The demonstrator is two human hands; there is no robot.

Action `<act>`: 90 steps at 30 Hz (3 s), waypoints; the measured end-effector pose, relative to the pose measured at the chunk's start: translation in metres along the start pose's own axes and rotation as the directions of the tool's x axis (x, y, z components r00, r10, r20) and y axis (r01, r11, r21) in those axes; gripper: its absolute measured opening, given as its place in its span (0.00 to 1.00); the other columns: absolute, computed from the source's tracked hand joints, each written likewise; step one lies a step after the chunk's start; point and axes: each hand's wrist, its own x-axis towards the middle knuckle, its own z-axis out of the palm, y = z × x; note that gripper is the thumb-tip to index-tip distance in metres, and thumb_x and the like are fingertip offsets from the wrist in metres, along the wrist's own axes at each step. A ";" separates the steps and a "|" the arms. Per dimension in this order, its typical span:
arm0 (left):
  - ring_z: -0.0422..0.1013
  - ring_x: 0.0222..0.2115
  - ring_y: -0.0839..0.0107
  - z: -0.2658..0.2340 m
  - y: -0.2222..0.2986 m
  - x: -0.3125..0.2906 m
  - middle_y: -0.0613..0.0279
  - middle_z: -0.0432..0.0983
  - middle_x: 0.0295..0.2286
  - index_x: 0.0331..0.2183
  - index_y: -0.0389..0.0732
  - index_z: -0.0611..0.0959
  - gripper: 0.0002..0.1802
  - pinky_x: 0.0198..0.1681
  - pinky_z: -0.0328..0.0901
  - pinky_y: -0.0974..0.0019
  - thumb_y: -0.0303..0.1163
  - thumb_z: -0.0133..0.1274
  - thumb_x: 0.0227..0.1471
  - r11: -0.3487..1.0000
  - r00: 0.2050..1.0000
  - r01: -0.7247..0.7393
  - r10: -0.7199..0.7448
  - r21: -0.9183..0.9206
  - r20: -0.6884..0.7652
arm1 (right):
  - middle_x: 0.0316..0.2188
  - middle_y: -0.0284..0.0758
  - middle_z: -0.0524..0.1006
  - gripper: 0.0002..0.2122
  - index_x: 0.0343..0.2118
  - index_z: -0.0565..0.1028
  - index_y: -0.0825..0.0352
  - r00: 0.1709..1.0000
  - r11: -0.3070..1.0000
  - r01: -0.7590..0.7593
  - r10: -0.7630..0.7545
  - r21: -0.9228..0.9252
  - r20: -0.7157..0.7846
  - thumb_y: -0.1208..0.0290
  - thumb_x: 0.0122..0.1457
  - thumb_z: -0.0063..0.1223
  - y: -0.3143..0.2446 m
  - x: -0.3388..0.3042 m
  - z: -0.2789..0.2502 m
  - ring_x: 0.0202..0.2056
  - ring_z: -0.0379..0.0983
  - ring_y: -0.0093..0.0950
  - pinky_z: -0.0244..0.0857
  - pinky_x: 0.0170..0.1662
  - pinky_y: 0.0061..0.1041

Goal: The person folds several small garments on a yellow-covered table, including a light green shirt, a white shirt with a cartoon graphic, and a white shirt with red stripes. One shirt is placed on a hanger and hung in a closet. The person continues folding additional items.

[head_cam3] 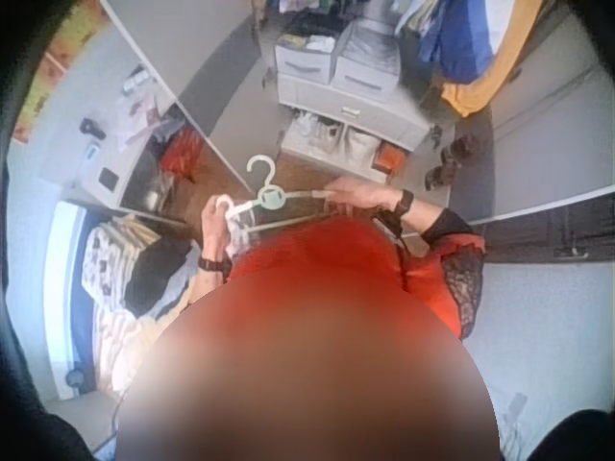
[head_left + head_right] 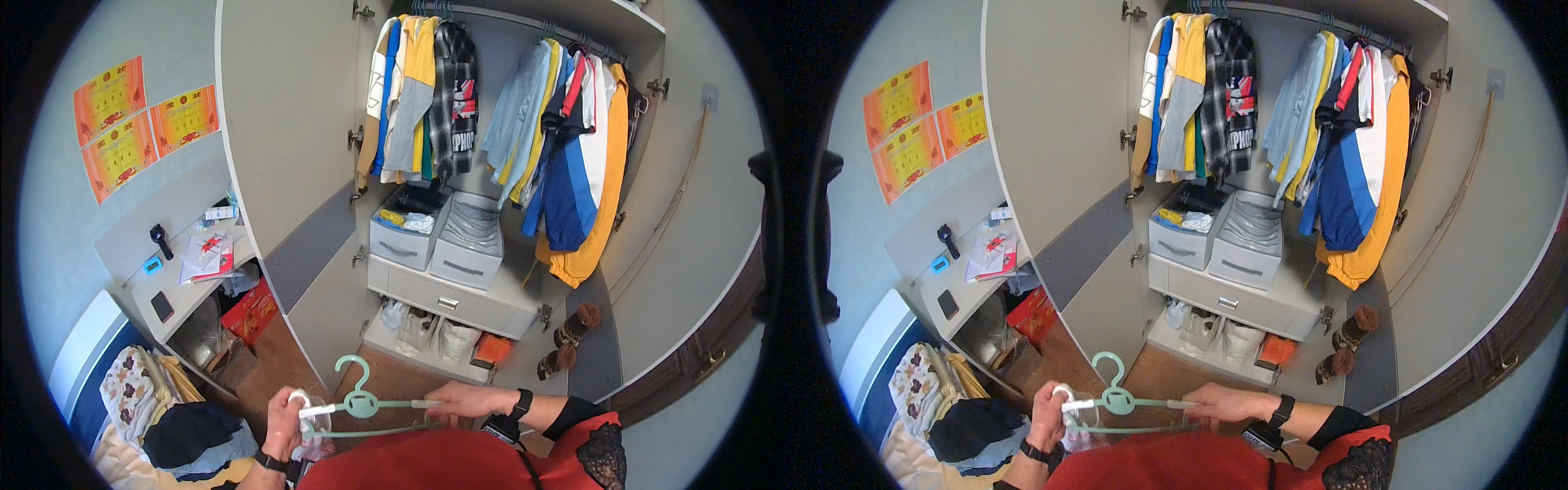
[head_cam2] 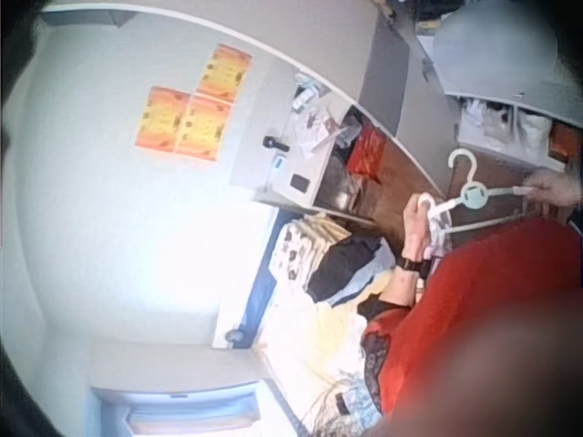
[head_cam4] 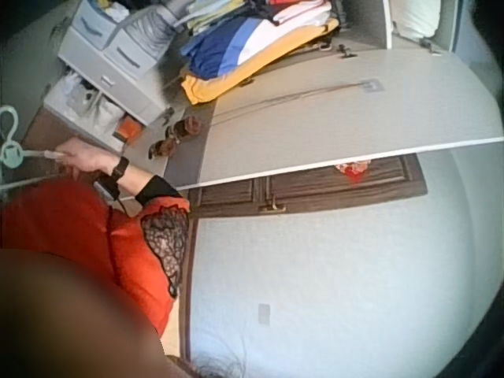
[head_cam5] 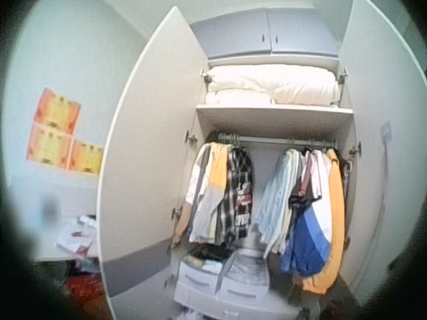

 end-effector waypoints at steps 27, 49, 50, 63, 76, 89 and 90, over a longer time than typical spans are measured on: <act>0.75 0.29 0.55 0.121 0.094 0.116 0.47 0.78 0.27 0.34 0.36 0.83 0.10 0.35 0.69 0.57 0.31 0.53 0.50 0.347 0.712 -0.666 0.560 0.661 0.424 | 0.18 0.37 0.78 0.10 0.30 0.73 0.72 0.786 0.992 -0.042 -0.042 -0.121 -0.617 0.72 0.66 0.48 -0.028 -0.054 -0.006 0.22 0.79 0.24 0.71 0.26 0.23; 0.77 0.30 0.45 0.177 0.107 0.105 0.44 0.77 0.24 0.34 0.37 0.82 0.08 0.35 0.70 0.52 0.30 0.53 0.53 0.402 0.729 -0.675 0.495 0.619 0.473 | 0.21 0.36 0.77 0.13 0.29 0.70 0.73 0.746 0.999 0.028 0.003 0.035 -0.665 0.69 0.68 0.47 -0.014 -0.038 -0.004 0.22 0.79 0.23 0.71 0.24 0.22; 0.77 0.29 0.46 0.179 0.108 0.106 0.44 0.77 0.24 0.34 0.37 0.82 0.08 0.35 0.69 0.52 0.30 0.53 0.53 0.388 0.718 -0.685 0.500 0.617 0.484 | 0.21 0.35 0.77 0.12 0.31 0.72 0.72 0.724 0.998 -0.001 0.042 0.059 -0.689 0.69 0.68 0.47 -0.016 -0.044 -0.005 0.22 0.78 0.23 0.71 0.24 0.22; 0.69 0.17 0.80 0.216 0.153 0.101 0.66 0.75 0.19 0.32 0.33 0.83 0.11 0.20 0.65 0.73 0.30 0.50 0.61 0.591 0.765 -0.596 0.213 0.544 0.607 | 0.17 0.35 0.77 0.15 0.33 0.74 0.73 0.803 0.972 0.216 -0.124 0.091 -0.584 0.65 0.66 0.44 0.021 -0.016 -0.031 0.18 0.75 0.23 0.68 0.21 0.24; 0.74 0.30 0.66 0.228 0.262 0.070 0.57 0.77 0.29 0.43 0.40 0.82 0.13 0.34 0.68 0.62 0.33 0.56 0.57 -0.786 -0.090 -0.596 0.267 0.163 0.959 | 0.13 0.28 0.74 0.16 0.45 0.77 0.73 0.612 0.847 0.526 -0.441 -0.079 -0.657 0.66 0.70 0.38 0.031 0.003 -0.055 0.14 0.66 0.14 0.59 0.20 0.14; 0.78 0.33 0.64 0.177 0.318 0.126 0.56 0.79 0.33 0.44 0.41 0.81 0.18 0.39 0.73 0.61 0.44 0.55 0.60 -0.184 0.368 -0.880 0.317 0.437 0.874 | 0.31 0.36 0.80 0.12 0.45 0.76 0.71 0.690 0.873 0.374 -0.488 -0.314 -0.534 0.71 0.61 0.54 -0.016 0.003 -0.122 0.21 0.74 0.24 0.67 0.23 0.23; 0.78 0.33 0.67 0.168 0.315 0.128 0.57 0.80 0.34 0.46 0.42 0.82 0.21 0.40 0.74 0.62 0.48 0.54 0.59 -0.130 0.415 -0.866 0.356 0.484 0.838 | 0.30 0.37 0.79 0.11 0.43 0.76 0.71 0.627 0.799 0.331 -0.584 -0.502 -0.516 0.72 0.60 0.54 -0.020 0.003 -0.126 0.22 0.75 0.28 0.68 0.26 0.26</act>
